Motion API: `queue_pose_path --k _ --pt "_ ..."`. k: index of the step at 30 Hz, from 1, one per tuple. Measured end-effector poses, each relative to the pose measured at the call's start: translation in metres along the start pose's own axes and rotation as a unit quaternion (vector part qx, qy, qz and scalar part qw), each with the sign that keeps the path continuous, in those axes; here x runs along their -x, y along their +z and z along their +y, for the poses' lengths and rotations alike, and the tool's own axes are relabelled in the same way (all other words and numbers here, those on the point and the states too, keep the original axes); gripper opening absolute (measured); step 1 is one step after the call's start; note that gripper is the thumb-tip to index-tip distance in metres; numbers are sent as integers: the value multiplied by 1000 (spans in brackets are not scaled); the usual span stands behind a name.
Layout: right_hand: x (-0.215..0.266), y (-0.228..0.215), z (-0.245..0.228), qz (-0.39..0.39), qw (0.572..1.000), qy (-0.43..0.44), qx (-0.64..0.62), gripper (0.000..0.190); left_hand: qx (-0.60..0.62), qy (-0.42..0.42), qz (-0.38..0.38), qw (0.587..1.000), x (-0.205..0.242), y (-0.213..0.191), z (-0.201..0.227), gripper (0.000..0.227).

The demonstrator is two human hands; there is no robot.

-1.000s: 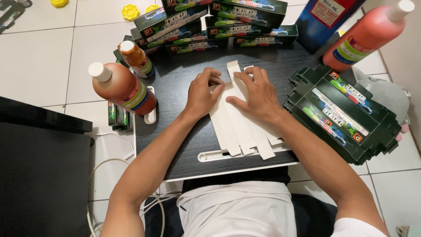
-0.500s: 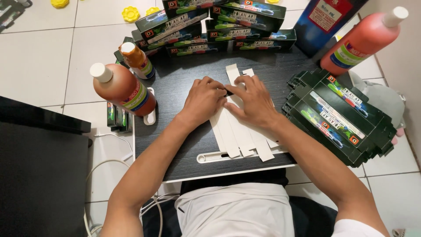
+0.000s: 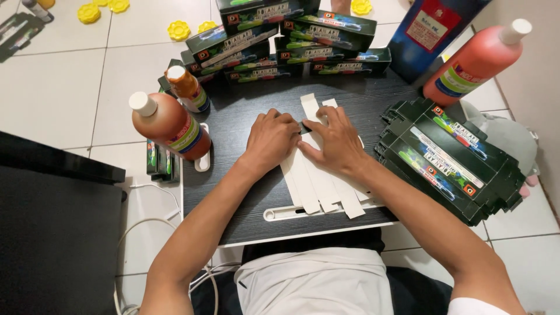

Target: The person is folding flat cardboard templates into small rectangular boxes.

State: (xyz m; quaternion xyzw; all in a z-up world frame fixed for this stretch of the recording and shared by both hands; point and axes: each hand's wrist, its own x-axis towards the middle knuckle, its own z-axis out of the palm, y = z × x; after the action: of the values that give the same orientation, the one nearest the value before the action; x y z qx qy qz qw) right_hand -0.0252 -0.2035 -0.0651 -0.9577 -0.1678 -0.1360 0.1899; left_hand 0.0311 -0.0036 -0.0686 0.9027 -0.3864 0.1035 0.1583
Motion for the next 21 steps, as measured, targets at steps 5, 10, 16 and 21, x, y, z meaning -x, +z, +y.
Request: queue_pose_path --k 5,10,16,21 --pt "-1 -14 -6 -12 1000 3 -16 49 12 1 13 1000 0 3 0 14" --pt "-3 -24 -14 -42 999 -17 5 40 -15 17 26 999 2 -2 6 15" --pt "-3 -22 -18 -61 998 7 6 41 -31 21 36 999 6 4 3 13" --pt "-3 -14 -14 -32 999 25 -21 46 -23 -7 21 1000 6 3 5 12"
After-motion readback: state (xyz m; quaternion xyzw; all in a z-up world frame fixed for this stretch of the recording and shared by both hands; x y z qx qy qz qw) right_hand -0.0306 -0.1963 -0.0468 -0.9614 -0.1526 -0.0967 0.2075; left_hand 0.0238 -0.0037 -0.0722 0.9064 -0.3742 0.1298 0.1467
